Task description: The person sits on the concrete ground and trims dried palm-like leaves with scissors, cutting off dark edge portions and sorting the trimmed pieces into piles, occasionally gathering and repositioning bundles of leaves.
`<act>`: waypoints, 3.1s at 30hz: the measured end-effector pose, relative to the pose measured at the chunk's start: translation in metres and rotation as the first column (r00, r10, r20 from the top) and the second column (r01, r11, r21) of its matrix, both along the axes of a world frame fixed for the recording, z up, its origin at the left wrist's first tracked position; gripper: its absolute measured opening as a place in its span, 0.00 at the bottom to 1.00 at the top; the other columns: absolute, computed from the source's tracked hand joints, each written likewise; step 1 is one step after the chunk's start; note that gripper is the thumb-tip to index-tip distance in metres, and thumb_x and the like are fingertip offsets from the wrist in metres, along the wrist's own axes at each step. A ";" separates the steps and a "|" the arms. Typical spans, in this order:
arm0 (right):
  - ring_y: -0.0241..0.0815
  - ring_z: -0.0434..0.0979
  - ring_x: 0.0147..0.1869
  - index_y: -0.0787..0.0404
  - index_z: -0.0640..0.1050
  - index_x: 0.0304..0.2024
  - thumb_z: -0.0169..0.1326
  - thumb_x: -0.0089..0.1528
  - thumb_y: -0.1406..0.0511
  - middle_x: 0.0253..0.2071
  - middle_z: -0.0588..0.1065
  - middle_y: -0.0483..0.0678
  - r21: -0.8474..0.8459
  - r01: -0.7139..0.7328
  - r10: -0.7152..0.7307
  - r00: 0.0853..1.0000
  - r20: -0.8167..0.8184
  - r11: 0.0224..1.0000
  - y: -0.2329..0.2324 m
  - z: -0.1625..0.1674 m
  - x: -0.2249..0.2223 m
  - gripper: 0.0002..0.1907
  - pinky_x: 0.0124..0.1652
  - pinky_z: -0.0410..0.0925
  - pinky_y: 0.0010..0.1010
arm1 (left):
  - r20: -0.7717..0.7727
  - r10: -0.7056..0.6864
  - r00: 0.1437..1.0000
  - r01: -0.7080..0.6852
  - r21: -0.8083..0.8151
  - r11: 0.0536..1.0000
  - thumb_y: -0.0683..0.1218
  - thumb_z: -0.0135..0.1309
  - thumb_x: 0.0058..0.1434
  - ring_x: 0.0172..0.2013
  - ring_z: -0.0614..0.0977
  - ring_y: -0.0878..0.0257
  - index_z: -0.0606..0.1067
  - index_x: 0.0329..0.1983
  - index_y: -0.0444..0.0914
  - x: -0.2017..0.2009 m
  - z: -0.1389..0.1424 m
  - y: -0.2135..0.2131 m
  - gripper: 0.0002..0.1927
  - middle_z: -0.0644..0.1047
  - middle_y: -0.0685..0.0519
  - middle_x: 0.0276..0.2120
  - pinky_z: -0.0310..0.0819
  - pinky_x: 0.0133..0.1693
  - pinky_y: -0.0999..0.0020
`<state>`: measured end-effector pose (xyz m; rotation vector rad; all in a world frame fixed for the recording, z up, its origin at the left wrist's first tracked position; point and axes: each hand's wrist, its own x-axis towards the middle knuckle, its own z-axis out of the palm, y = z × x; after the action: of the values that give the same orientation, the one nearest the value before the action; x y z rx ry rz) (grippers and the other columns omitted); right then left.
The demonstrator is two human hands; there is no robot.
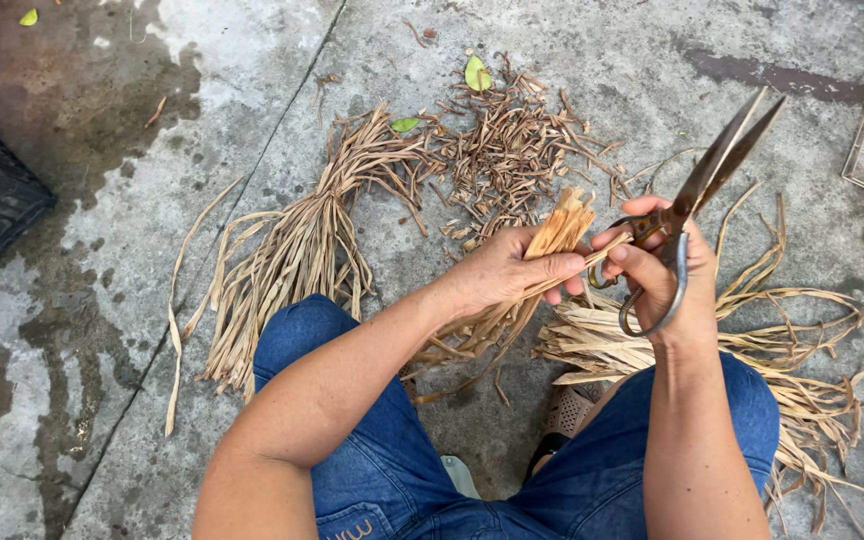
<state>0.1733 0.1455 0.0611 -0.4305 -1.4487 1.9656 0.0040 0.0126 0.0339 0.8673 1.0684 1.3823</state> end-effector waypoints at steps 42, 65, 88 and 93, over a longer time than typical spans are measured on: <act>0.33 0.73 0.45 0.61 0.68 0.66 0.67 0.58 0.56 0.45 0.74 0.44 0.367 0.002 -0.133 0.934 0.332 0.930 -0.060 -0.036 -0.019 0.38 0.47 0.70 0.25 | 0.227 0.482 0.846 -0.506 0.062 0.860 0.44 0.61 0.64 0.39 0.81 0.70 0.77 0.51 0.36 -0.002 -0.020 0.004 0.14 0.80 0.57 0.41 0.80 0.41 0.73; 0.28 0.68 0.30 0.65 0.80 0.54 0.68 0.57 0.62 0.34 0.77 0.41 0.172 0.185 -0.235 0.908 0.348 0.968 -0.063 -0.052 -0.023 0.25 0.30 0.62 0.20 | 0.297 0.406 0.864 -0.444 0.070 0.893 0.46 0.59 0.68 0.38 0.82 0.68 0.75 0.51 0.33 0.014 -0.028 0.003 0.14 0.80 0.52 0.38 0.80 0.40 0.73; 0.31 0.73 0.46 0.61 0.71 0.58 0.63 0.64 0.76 0.43 0.74 0.42 0.231 0.266 -0.277 0.961 0.016 0.936 -0.046 -0.047 -0.011 0.22 0.47 0.70 0.23 | -0.410 0.248 0.878 -0.275 -0.007 0.961 0.44 0.62 0.58 0.47 0.83 0.59 0.62 0.62 0.38 0.040 -0.017 0.008 0.32 0.79 0.48 0.48 0.79 0.48 0.62; 0.35 0.79 0.44 0.62 0.72 0.57 0.58 0.63 0.77 0.41 0.80 0.51 0.014 0.225 -0.225 0.974 -0.008 0.974 -0.028 -0.042 -0.004 0.20 0.46 0.74 0.25 | 0.003 0.199 0.980 -0.199 0.070 0.978 0.48 0.59 0.68 0.54 0.78 0.66 0.67 0.66 0.34 0.028 -0.023 0.005 0.27 0.76 0.54 0.54 0.74 0.57 0.68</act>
<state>0.1689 0.1172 0.0187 -0.5558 -1.3462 1.7733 0.0322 0.0179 0.0108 0.8316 1.1401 1.5933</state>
